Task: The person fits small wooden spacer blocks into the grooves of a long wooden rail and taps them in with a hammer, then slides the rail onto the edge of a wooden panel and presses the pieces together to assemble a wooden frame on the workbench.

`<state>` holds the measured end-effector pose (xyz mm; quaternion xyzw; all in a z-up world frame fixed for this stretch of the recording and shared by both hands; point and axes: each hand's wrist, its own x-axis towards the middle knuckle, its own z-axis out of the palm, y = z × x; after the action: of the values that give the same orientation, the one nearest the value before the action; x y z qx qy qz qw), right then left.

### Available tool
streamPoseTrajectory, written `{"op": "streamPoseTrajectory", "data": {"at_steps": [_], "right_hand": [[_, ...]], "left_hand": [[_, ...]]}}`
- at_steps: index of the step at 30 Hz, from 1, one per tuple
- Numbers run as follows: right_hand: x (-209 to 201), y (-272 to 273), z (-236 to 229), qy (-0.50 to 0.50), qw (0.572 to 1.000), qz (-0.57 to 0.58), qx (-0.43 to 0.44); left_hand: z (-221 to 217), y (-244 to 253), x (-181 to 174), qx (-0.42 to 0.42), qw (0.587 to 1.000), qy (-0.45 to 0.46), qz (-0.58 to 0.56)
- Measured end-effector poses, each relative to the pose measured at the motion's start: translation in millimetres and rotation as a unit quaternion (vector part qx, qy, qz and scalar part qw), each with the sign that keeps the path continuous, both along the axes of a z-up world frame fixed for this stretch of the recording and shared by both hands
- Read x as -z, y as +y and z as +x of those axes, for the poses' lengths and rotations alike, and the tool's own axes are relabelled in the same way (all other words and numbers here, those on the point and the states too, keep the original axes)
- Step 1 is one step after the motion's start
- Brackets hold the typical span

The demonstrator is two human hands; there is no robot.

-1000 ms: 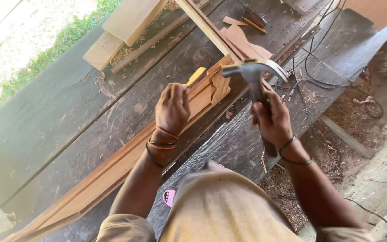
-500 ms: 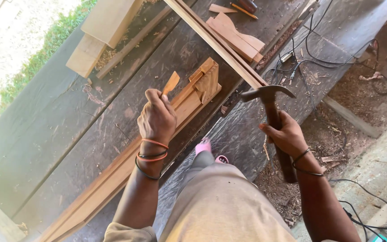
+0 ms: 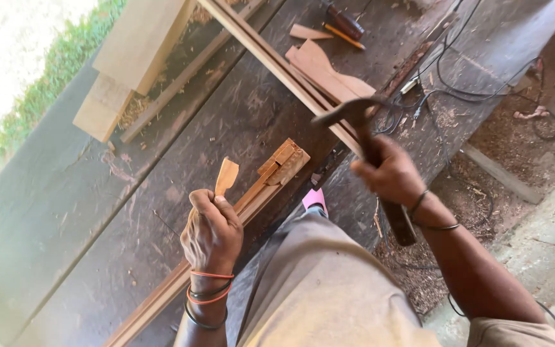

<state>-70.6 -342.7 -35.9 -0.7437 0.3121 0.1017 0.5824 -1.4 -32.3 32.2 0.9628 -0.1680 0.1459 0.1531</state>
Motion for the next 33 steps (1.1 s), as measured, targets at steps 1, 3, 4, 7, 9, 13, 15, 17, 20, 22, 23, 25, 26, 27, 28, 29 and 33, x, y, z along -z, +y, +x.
{"op": "streamPoseTrajectory", "data": {"at_steps": [1,3,4,7,9,13,15,17,20,22,23,25,26,27,28,29,33], "right_hand": [[-10,11,7,0.061,0.994,-0.029,-0.085],[7,10,3,0.046,0.994,-0.025,-0.098],[14,11,2,0.027,0.994,-0.024,-0.104],[23,-1,-4,0.022,0.99,-0.067,-0.124],[28,-11,-2,0.014,0.995,-0.019,-0.096],[47,-27,2,-0.04,0.994,0.097,0.019],[34,-9,10,0.025,0.996,0.045,-0.075],[26,-3,12,0.089,0.982,-0.009,-0.164],[29,-8,12,-0.038,0.978,-0.06,-0.196],[41,-7,4,-0.062,0.982,-0.05,-0.172],[45,-4,0,-0.061,0.981,-0.048,-0.176],[51,1,-2,-0.008,0.992,0.072,-0.106],[56,-3,-4,-0.012,0.991,0.071,-0.112],[62,-5,-7,-0.021,0.991,0.094,-0.096],[68,-7,-10,-0.03,0.99,0.117,-0.079],[65,-11,-13,-0.032,0.989,0.119,-0.086],[91,-34,-29,-0.013,0.994,0.088,-0.06]], "left_hand": [[0,-1,-1,-0.004,1.0,-0.005,0.009],[-1,-4,-3,-0.007,1.0,-0.011,0.016],[-1,-5,-6,-0.004,1.0,-0.021,0.021],[-1,-5,-5,-0.006,1.0,-0.021,0.018],[-1,-6,-6,-0.009,1.0,-0.016,0.018],[-2,-7,-7,-0.01,0.999,-0.025,0.017],[-1,-5,-6,-0.015,0.999,-0.027,0.022],[-3,-5,-6,-0.016,0.999,-0.029,0.025],[-3,-8,-6,-0.017,0.999,-0.045,0.026],[-6,-9,-7,-0.017,0.997,-0.063,0.029],[-7,-8,-6,-0.021,0.997,-0.061,0.031],[-8,-6,-4,-0.022,0.997,-0.067,0.019],[-9,-7,-2,-0.028,0.997,-0.071,0.018],[-11,-5,-1,-0.024,0.997,-0.074,0.004],[-12,-3,0,-0.019,0.997,-0.077,-0.01],[-14,-2,2,-0.026,0.996,-0.08,-0.009],[-21,2,5,-0.025,0.995,-0.09,-0.033]]}}
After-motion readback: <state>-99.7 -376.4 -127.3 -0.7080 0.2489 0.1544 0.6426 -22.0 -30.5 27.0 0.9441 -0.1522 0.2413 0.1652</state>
